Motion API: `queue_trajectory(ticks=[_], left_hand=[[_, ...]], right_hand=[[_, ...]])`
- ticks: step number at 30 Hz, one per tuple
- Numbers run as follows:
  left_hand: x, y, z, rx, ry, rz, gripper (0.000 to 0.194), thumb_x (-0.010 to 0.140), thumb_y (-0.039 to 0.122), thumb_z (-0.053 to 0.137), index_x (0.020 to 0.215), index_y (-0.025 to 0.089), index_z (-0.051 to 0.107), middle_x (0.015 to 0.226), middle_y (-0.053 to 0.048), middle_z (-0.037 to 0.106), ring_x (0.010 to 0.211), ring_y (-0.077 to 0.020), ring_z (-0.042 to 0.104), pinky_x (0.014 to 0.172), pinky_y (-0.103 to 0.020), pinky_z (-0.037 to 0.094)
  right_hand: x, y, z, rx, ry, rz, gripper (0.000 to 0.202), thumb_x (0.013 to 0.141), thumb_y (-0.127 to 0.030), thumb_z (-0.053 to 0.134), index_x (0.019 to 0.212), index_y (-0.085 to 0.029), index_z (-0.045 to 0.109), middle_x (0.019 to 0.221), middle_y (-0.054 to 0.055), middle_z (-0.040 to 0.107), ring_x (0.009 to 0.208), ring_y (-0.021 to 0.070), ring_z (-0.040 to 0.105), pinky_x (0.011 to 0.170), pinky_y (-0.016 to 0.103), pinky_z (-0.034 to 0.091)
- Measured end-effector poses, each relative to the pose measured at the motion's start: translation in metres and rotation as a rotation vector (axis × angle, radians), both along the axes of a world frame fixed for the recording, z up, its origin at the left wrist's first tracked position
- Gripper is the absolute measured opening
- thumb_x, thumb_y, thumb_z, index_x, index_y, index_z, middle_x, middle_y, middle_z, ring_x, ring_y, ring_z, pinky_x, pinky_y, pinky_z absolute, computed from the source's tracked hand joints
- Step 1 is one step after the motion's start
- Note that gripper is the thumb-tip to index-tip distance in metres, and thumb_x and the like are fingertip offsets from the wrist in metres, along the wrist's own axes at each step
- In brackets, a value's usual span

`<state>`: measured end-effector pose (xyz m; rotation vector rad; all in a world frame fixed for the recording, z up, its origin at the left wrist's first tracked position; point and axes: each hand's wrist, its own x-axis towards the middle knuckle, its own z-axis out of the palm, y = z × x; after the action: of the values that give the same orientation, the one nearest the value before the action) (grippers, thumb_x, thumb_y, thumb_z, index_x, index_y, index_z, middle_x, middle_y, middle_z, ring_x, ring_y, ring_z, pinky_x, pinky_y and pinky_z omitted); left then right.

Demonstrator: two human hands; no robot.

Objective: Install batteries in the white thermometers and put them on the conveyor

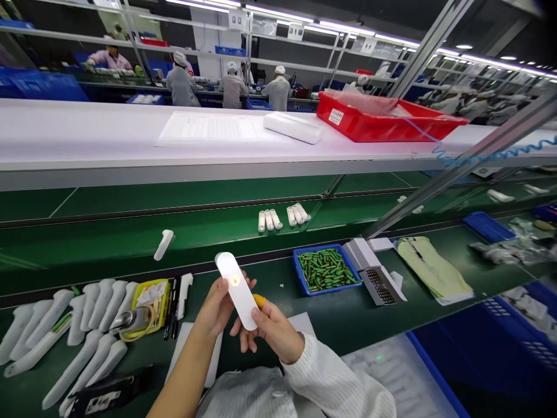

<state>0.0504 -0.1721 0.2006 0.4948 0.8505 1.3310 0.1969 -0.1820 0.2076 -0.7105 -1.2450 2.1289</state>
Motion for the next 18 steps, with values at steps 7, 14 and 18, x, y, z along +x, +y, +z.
queue_trajectory(ticks=[7,14,18], left_hand=[[-0.057,0.097,-0.092,-0.367,0.752,-0.039,0.044,0.078,0.027,0.051,0.116,0.005,0.056,0.112,-0.022,0.061,0.107,-0.0340,0.059,0.092,-0.050,0.046],[-0.107,0.145,-0.155,-0.277,1.150,0.158,0.060,0.078,0.012,0.043,0.138,0.009,0.036,0.142,-0.018,0.041,0.134,-0.0305,0.035,0.111,-0.047,0.026],[-0.144,0.143,-0.173,-0.282,1.339,0.300,0.051,0.083,0.014,0.047,0.134,0.015,0.042,0.132,-0.013,0.052,0.123,-0.0263,0.047,0.106,-0.044,0.035]], right_hand=[[0.049,0.111,-0.096,0.509,-0.869,-0.067,0.035,0.091,-0.040,0.043,0.113,-0.015,0.054,0.091,0.009,0.066,0.068,0.0146,0.065,0.064,0.030,0.052],[0.118,0.276,-0.136,0.904,-1.425,-0.071,0.040,0.080,-0.015,0.057,0.119,-0.011,0.058,0.127,0.021,0.053,0.119,0.0318,0.049,0.098,0.046,0.040],[0.136,0.345,-0.152,1.228,-1.526,-0.056,0.043,0.078,-0.020,0.064,0.120,-0.012,0.059,0.133,0.023,0.048,0.128,0.0400,0.039,0.101,0.056,0.033]])
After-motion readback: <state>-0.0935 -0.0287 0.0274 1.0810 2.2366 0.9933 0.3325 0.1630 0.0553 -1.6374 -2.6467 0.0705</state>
